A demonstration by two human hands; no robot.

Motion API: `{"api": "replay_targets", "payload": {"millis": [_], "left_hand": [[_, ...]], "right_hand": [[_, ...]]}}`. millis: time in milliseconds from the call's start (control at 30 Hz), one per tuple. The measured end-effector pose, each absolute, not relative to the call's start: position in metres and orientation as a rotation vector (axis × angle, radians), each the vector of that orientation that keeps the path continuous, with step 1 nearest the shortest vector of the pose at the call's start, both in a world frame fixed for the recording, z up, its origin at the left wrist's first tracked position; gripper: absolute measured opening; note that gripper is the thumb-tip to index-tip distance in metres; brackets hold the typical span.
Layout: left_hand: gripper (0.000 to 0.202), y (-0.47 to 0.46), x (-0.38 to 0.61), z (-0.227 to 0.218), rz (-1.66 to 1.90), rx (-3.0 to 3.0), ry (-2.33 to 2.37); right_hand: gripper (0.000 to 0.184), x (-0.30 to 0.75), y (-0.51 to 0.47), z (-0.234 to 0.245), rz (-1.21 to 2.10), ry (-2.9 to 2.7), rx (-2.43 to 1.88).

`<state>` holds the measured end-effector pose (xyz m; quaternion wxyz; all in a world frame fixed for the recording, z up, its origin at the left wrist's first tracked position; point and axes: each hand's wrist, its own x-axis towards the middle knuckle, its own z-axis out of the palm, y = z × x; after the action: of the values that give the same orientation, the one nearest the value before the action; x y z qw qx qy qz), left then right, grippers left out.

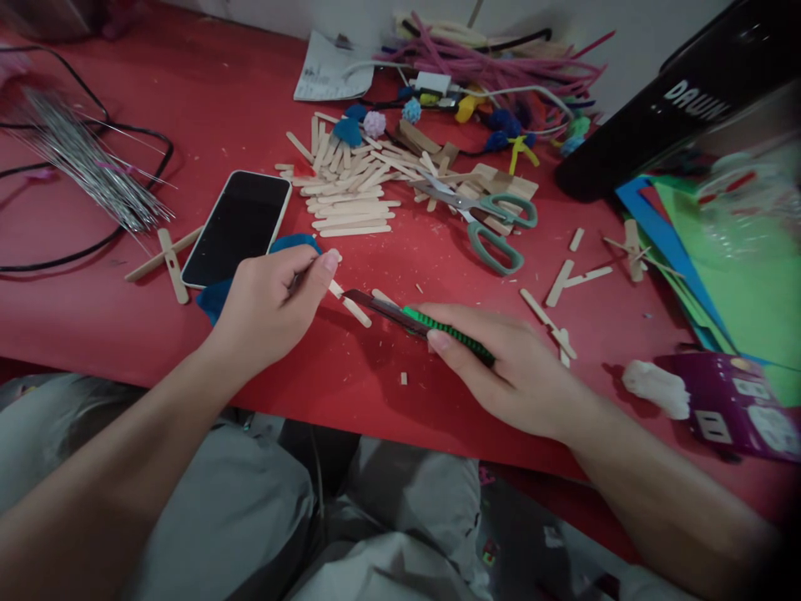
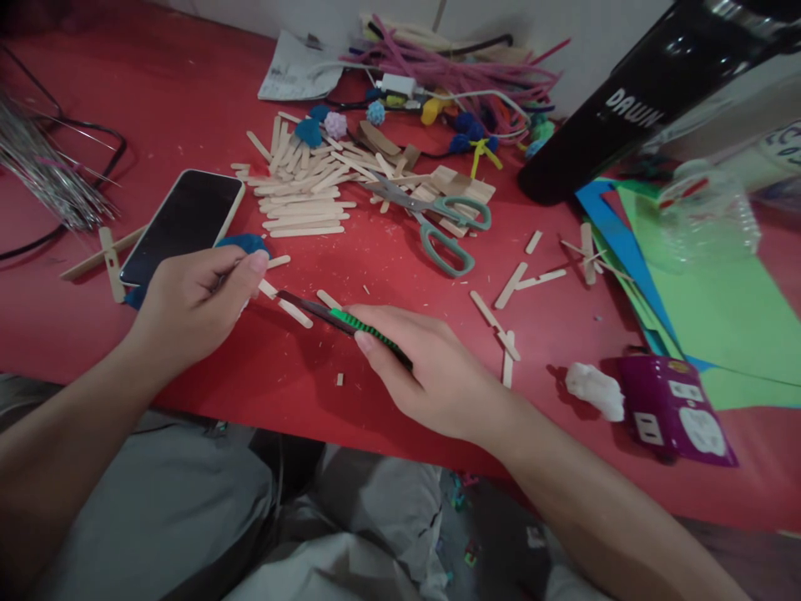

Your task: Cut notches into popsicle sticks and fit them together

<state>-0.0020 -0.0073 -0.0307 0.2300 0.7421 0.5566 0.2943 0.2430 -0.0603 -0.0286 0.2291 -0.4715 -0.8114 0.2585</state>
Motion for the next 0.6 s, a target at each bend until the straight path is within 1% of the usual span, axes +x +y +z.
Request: {"api": "replay_targets", "payload": {"millis": [600], "left_hand": [[0.044,-0.0064,-0.0044,-0.0330,0.781,2.046,1.499]], "right_hand": [[0.027,0.2420,-0.0603,-0.0279,0.633,-2.246,-1.286]]}}
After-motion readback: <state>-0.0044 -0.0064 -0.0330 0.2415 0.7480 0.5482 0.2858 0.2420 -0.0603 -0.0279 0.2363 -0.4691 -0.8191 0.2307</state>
